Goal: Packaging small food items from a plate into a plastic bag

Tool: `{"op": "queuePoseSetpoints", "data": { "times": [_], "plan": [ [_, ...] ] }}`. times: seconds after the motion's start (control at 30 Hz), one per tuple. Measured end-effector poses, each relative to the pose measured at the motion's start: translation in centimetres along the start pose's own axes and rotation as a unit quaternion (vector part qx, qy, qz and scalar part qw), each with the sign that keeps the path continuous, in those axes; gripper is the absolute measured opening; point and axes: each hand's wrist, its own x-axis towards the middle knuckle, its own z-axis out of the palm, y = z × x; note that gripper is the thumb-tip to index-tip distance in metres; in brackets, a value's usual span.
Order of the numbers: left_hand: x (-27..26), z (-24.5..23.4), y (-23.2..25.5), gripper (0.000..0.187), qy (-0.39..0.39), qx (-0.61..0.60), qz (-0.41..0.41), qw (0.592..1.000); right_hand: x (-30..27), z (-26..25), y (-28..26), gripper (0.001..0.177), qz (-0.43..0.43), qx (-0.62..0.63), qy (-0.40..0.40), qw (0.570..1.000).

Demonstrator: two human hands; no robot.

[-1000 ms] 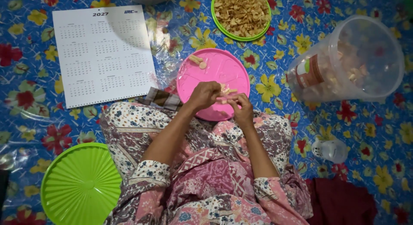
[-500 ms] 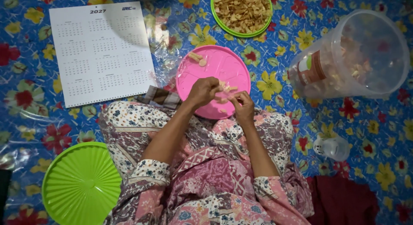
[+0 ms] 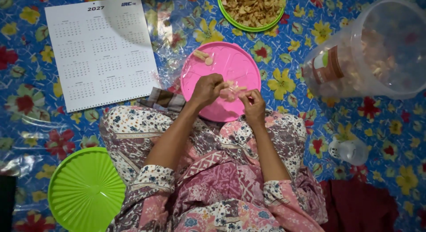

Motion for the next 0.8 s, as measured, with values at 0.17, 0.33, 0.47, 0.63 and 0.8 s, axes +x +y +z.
{"op": "queuePoseSetpoints", "data": {
  "times": [0.17,0.33,0.47,0.63,0.8],
  "plan": [
    [0.1,-0.6,0.8,0.010,0.016,-0.009,0.001,1.000,-0.1,0.6,-2.5,0.016,0.037,0.020,0.021,0.999],
    [-0.2,0.3,0.1,0.009,-0.046,0.033,0.050,0.997,0.0,0.5,-2.3,0.024,0.006,0.034,-0.040,0.999],
    [-0.4,1.1,0.1,0.006,-0.064,0.032,0.064,0.995,0.3,0.4,-1.2,0.009,-0.054,0.017,-0.066,0.996],
    [-0.6,1.5,-0.5,0.006,-0.095,0.045,0.090,0.990,0.4,0.2,-1.3,0.003,-0.080,0.017,-0.070,0.994],
    [-0.9,2.4,-1.2,0.002,-0.088,0.053,0.094,0.990,0.1,0.2,-2.0,0.006,-0.109,-0.018,-0.070,0.991]
  ]
}}
